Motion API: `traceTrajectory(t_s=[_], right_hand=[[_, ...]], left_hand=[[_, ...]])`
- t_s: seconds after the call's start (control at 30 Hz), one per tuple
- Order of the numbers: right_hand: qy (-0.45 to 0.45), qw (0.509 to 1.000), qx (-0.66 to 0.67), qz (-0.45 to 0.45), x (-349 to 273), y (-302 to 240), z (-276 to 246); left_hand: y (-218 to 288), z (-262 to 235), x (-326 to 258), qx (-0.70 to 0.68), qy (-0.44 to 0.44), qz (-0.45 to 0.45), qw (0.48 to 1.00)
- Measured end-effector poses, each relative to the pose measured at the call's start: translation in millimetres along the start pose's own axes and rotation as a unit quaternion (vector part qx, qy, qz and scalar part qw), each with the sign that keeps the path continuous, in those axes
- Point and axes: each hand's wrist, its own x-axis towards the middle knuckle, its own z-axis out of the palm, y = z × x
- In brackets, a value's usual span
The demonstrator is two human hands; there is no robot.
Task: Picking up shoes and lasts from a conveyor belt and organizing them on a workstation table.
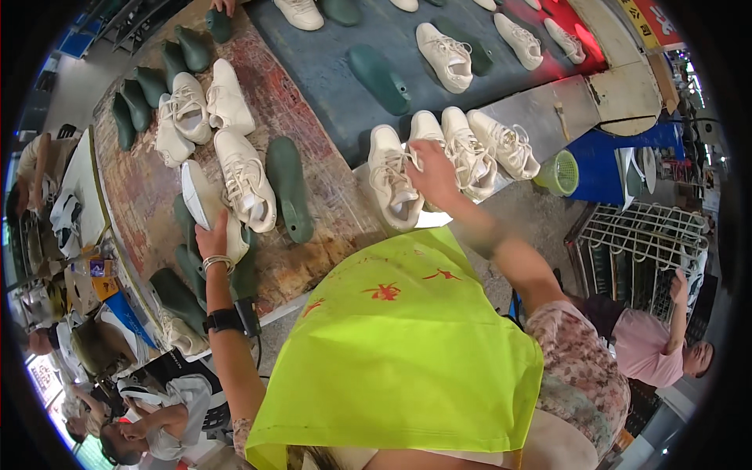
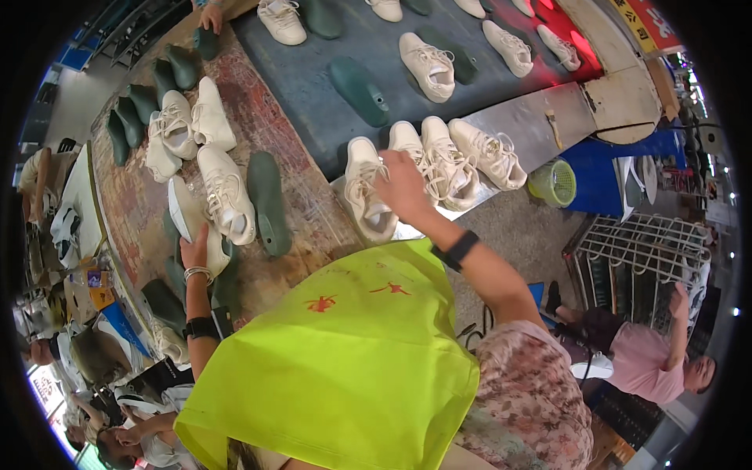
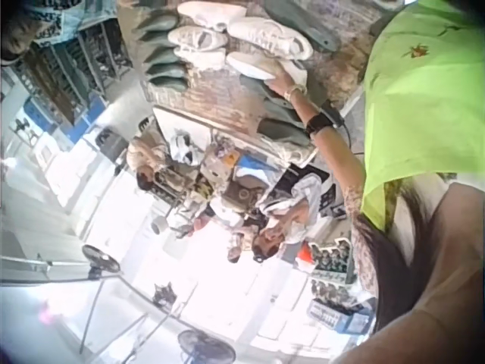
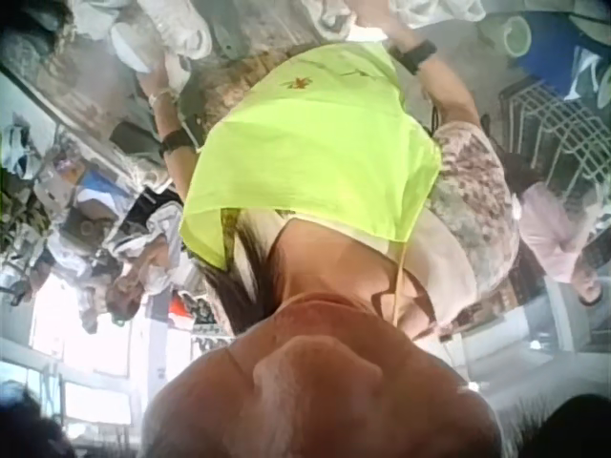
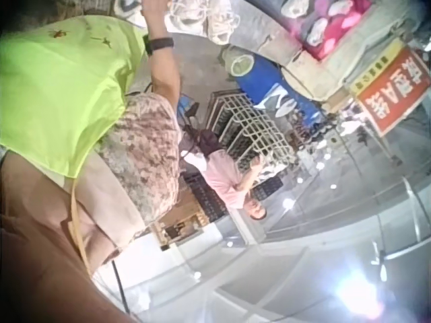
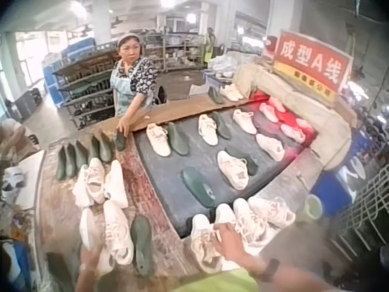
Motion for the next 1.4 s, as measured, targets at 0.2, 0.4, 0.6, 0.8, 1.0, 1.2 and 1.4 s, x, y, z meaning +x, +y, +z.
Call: traceTrajectory(t_s=[0.2, 0.4, 0.6, 0.8, 1.0, 1.2, 1.4], right_hand=[[-0.161, 0.972, -0.148, 0.079, -49.2, 30.4, 24.0], [-0.202, 0.931, -0.294, -0.069, -45.9, 19.1, 41.6], [-0.171, 0.93, -0.271, -0.179, -11.7, 12.3, 27.5], [0.025, 0.929, -0.269, -0.255, 109.6, 18.0, -29.1], [-0.023, 0.929, -0.333, -0.161, 244.1, 85.6, -54.5], [-0.09, 0.913, -0.376, -0.132, 272.0, 113.9, -41.8], [-0.018, 0.932, -0.286, -0.221, 250.6, 55.4, -41.3]], left_hand=[[17.5, -0.2, 2.2, -0.033, -0.01, -0.003, 0.999], [-13.7, 7.1, 10.2, -0.01, -0.001, -0.004, 1.0], [2.9, 6.7, 3.6, -0.021, 0.013, -0.042, 0.999], [2.2, 3.0, 0.6, -0.008, 0.02, -0.072, 0.997], [-2.5, 6.9, 3.8, -0.011, 0.005, -0.1, 0.995], [-0.1, 8.3, 3.3, 0.054, 0.031, -0.101, 0.993], [-1.3, 10.0, 14.2, -0.008, 0.0, -0.097, 0.995]])
